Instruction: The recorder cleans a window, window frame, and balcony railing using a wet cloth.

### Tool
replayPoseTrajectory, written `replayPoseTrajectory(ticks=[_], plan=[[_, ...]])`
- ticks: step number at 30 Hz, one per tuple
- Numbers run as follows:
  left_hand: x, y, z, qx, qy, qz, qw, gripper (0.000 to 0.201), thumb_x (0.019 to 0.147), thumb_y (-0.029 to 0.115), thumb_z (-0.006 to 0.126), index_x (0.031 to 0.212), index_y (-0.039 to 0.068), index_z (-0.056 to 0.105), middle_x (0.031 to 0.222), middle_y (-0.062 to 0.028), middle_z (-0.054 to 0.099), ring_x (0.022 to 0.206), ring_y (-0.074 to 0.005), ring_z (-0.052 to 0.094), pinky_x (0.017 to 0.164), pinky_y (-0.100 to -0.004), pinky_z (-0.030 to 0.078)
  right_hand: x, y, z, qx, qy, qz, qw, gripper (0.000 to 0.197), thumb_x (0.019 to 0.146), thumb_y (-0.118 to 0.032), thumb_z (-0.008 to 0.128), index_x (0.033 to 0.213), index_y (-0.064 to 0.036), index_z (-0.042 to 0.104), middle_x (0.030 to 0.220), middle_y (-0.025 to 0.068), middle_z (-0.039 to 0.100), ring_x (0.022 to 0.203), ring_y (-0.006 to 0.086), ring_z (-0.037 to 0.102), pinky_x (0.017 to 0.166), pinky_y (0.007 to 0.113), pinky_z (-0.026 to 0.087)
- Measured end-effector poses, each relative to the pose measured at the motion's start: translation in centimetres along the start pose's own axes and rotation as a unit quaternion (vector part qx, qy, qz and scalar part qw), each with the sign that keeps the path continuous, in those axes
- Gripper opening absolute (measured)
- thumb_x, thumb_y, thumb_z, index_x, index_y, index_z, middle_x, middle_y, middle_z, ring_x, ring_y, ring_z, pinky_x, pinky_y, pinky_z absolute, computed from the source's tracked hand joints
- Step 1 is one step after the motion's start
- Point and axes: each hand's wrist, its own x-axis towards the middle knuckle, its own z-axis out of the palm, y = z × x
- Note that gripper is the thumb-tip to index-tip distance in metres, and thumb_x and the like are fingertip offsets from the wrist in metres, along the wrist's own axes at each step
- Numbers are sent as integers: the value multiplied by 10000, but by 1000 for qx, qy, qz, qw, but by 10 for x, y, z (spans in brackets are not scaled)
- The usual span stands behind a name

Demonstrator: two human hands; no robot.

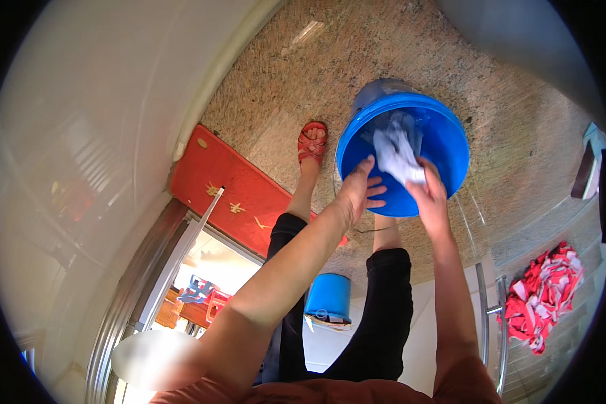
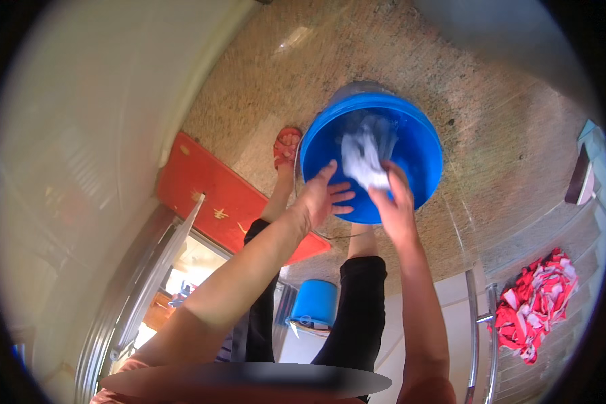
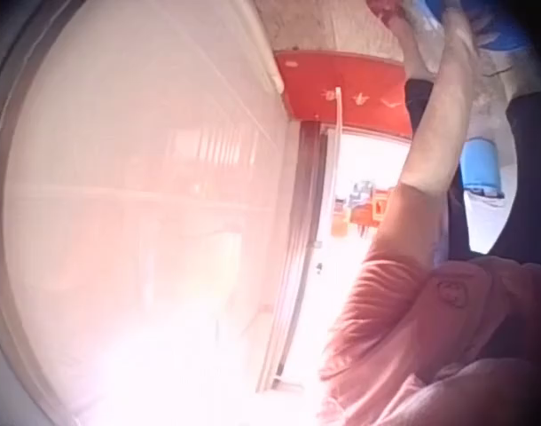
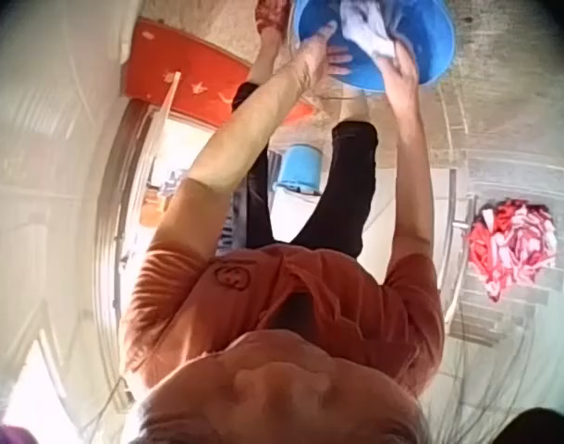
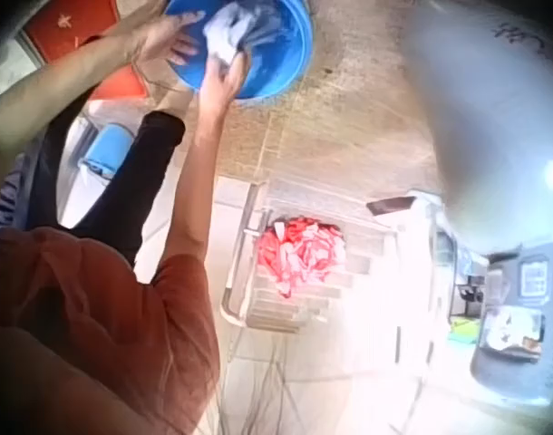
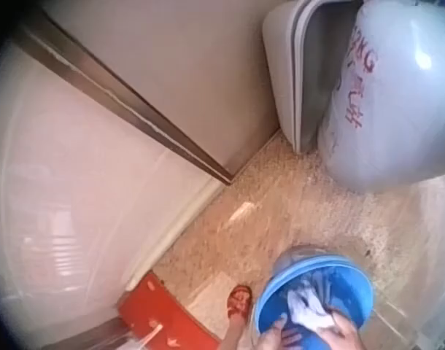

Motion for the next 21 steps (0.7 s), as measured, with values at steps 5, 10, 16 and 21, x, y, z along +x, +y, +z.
replayPoseTrajectory(ticks=[5, 10, 16, 21], plan=[[52, 8, -1, -142, -105, -30, 984, 752, 864, 493, 606, 1423, 101, 292, 1335, -189, 479, 1210, -353, 490, 995, -531, 399, -89, -88, -18, 171, 6, 66, 983, 442, 852, -72, 586, 1256, 75, 482, 1178, 132, 572, 1111, 194, 541, 978, 331, 397], [68, 5, -32, 184, -23, 81, 979, 371, 852, 210, 642, 1170, 39, 558, 1037, -142, 641, 926, -264, 641, 798, -393, 537, -96, -126, -20, 279, 46, 124, 951, 332, 903, -64, 539, 1210, 54, 498, 1134, 105, 589, 1061, 156, 549, 937, 296, 416], [20, -20, 13, -23, 50, 94, 994, 323, 951, 112, 407, 1238, 20, 523, 1122, -149, 629, 1022, -262, 633, 825, -402, 548, -25, -21, -20, 106, 111, 135, 979, 538, 900, -106, 577, 1380, -37, 344, 1253, 139, 509, 1049, 181, 554, 883, 301, 454], [-5, -21, 9, -114, 14, 93, 989, 363, 970, 81, 316, 1303, 15, 445, 1214, -156, 577, 1088, -276, 599, 903, -440, 514, -16, -1, 10, 121, 39, 169, 977, 798, 802, -98, 687, 1474, -200, 269, 1443, 165, 368, 1187, 289, 512, 923, 377, 462]])
